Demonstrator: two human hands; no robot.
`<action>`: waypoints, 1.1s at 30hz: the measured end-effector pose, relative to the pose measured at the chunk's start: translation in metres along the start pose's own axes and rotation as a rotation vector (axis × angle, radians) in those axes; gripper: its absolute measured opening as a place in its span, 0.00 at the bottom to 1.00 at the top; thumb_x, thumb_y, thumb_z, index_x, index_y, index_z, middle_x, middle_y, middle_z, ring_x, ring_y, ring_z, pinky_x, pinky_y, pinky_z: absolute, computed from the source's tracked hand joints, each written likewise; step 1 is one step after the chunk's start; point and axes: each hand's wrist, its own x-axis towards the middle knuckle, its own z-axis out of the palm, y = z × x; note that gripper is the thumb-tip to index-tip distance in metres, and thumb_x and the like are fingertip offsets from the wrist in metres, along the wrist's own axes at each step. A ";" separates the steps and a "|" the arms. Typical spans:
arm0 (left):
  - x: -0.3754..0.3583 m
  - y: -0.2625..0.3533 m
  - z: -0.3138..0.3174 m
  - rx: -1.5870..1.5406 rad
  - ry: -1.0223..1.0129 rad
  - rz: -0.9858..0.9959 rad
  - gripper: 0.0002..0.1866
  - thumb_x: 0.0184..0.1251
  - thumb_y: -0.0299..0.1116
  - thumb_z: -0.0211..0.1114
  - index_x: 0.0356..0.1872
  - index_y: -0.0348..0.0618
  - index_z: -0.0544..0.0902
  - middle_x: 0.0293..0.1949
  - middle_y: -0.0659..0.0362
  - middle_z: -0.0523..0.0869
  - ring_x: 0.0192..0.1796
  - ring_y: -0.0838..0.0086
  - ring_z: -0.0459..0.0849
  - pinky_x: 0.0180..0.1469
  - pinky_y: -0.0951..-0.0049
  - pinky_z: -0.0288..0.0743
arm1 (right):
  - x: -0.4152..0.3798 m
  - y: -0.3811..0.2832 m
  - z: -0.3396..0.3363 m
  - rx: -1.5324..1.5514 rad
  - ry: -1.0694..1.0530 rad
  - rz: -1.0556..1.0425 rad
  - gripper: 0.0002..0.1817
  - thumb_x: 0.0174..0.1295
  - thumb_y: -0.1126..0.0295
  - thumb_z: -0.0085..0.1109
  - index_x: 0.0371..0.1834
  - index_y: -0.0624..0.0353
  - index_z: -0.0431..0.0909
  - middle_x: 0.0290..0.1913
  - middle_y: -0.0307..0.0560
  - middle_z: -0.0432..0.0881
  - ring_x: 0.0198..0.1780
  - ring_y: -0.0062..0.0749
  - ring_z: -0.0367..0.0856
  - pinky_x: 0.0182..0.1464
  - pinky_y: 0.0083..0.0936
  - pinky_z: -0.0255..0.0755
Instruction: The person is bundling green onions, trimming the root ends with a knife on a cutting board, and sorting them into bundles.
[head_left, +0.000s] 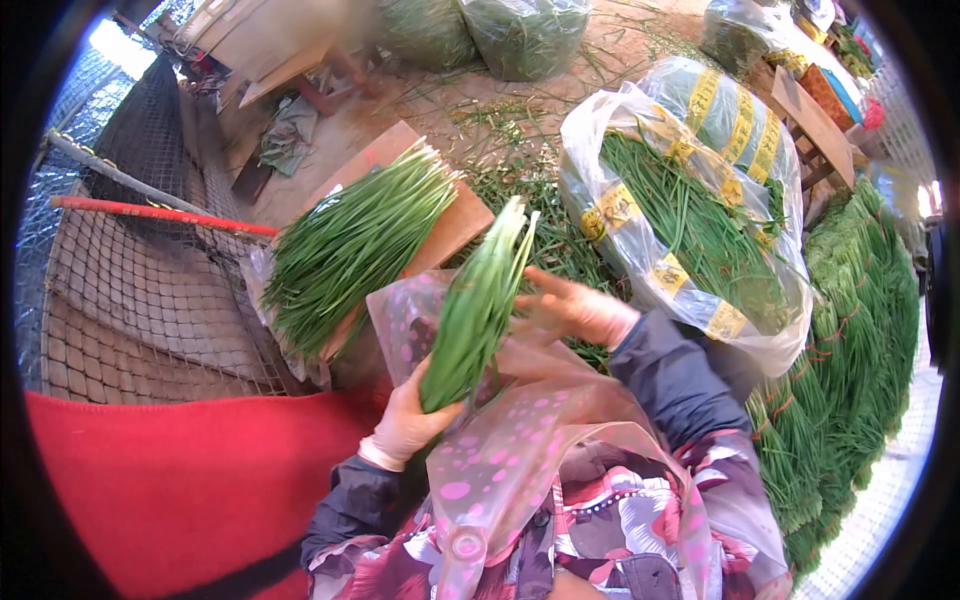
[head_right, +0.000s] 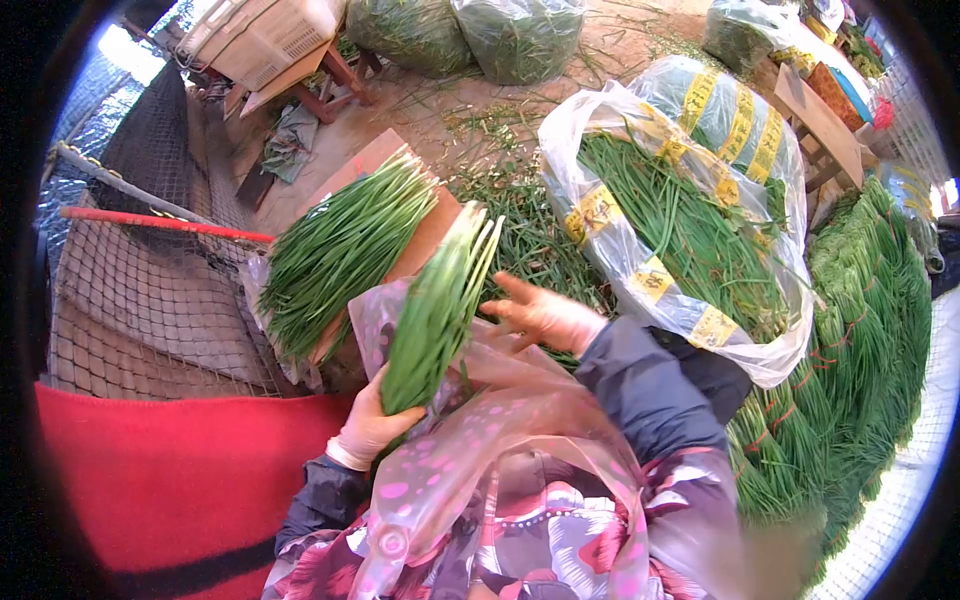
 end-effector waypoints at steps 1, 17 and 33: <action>0.005 0.023 0.000 0.258 -0.108 -0.081 0.44 0.55 0.29 0.67 0.74 0.44 0.55 0.51 0.46 0.84 0.51 0.61 0.85 0.53 0.70 0.75 | 0.009 0.003 0.019 0.120 0.013 -0.071 0.47 0.60 0.54 0.66 0.76 0.58 0.47 0.62 0.54 0.72 0.63 0.43 0.73 0.61 0.40 0.71; 0.036 0.016 0.034 -0.979 -0.405 -0.625 0.11 0.56 0.24 0.68 0.41 0.40 0.81 0.32 0.58 0.86 0.26 0.77 0.82 0.31 0.78 0.76 | 0.030 0.008 0.014 0.031 0.417 -0.390 0.16 0.66 0.70 0.58 0.55 0.61 0.76 0.48 0.44 0.83 0.47 0.32 0.83 0.54 0.31 0.76; 0.026 -0.002 0.015 -0.781 -0.239 -0.474 0.24 0.52 0.18 0.68 0.51 0.43 0.76 0.32 0.62 0.82 0.26 0.78 0.79 0.27 0.77 0.74 | 0.010 -0.056 0.038 -0.634 0.581 -0.349 0.08 0.63 0.67 0.62 0.37 0.61 0.82 0.27 0.41 0.82 0.25 0.21 0.79 0.31 0.19 0.75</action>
